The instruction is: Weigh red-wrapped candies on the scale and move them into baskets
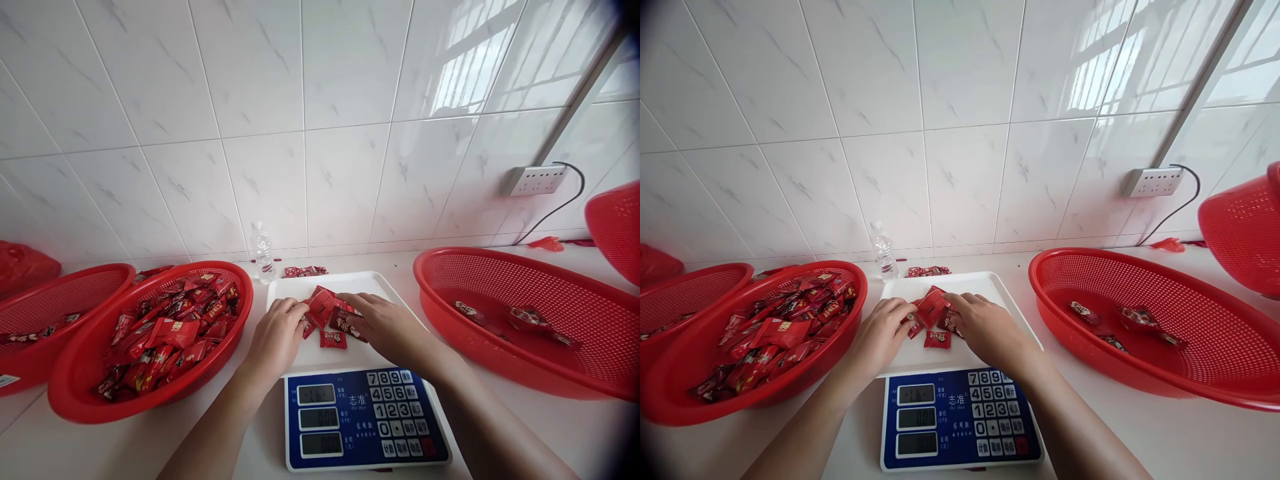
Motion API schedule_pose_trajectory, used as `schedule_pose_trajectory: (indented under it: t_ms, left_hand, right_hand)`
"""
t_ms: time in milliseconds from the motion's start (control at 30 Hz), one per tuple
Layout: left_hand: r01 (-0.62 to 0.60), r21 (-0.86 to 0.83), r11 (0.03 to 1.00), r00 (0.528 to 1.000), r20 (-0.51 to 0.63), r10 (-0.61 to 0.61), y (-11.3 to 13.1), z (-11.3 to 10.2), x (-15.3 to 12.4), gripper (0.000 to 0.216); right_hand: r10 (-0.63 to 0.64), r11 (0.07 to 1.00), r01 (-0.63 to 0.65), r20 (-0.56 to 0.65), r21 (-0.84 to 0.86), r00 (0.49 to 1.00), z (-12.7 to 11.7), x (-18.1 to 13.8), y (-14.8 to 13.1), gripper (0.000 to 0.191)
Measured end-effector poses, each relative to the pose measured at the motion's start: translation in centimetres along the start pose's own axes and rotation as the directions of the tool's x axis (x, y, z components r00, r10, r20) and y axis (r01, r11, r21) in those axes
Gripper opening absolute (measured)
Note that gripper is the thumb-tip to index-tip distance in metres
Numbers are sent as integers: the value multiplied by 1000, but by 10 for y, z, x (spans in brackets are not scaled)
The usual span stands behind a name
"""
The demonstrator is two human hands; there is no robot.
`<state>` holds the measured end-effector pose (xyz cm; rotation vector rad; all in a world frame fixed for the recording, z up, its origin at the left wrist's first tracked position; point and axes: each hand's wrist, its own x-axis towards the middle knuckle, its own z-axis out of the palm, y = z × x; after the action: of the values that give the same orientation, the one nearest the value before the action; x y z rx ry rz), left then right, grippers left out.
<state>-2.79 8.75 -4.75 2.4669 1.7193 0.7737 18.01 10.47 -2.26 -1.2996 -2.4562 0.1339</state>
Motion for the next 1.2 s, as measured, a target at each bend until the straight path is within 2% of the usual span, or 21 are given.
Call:
schedule_pose_trajectory:
  t_ms: [233, 367, 500, 567, 667, 733, 867, 1000, 1133, 1200]
  left_hand:
    - [-54, -197, 979, 988, 132, 82, 10, -7, -4, 19]
    - [-67, -157, 985, 985, 144, 90, 7, -4, -6, 36]
    - [-14, -118, 993, 949, 311, 50, 1, -1, -6, 56]
    - [-13, -112, 994, 939, 341, 50, 0, -1, -6, 58]
    - [-43, -109, 993, 942, 326, 77, 2, -4, -6, 53]
    - [-52, -118, 992, 942, 323, 88, 3, -6, -7, 48]
    - [-78, -161, 984, 947, 297, 124, 6, -9, -7, 42]
    - [-107, -258, 960, 947, 268, 178, 13, -14, -8, 28]
    - [-70, -295, 953, 968, 212, 136, 18, -16, -7, 19]
    - [-57, -272, 961, 982, 160, 104, 17, -16, -6, 22]
  right_hand:
    - [-153, 984, 137, 158, 112, 975, 3, -2, -5, 20]
    - [-123, 990, 109, 161, 88, 979, 6, -1, -2, 22]
    - [-65, 995, 51, 156, 89, 986, 2, -1, 3, 29]
    - [-14, 994, -6, 179, 106, 984, -1, -1, 7, 33]
    - [63, 987, -94, 231, 128, 971, -2, -1, 13, 41]
    - [57, 987, -93, 246, 134, 968, -1, -1, 15, 40]
    - [4, 993, -27, 194, 116, 981, 3, 0, 15, 38]
    - [-44, 991, 32, 92, 131, 995, 6, 0, 14, 37]
    - [-53, 983, 59, -42, 176, 998, 5, 2, 14, 29]
    - [-49, 975, 69, -98, 210, 994, 5, 3, 13, 29]
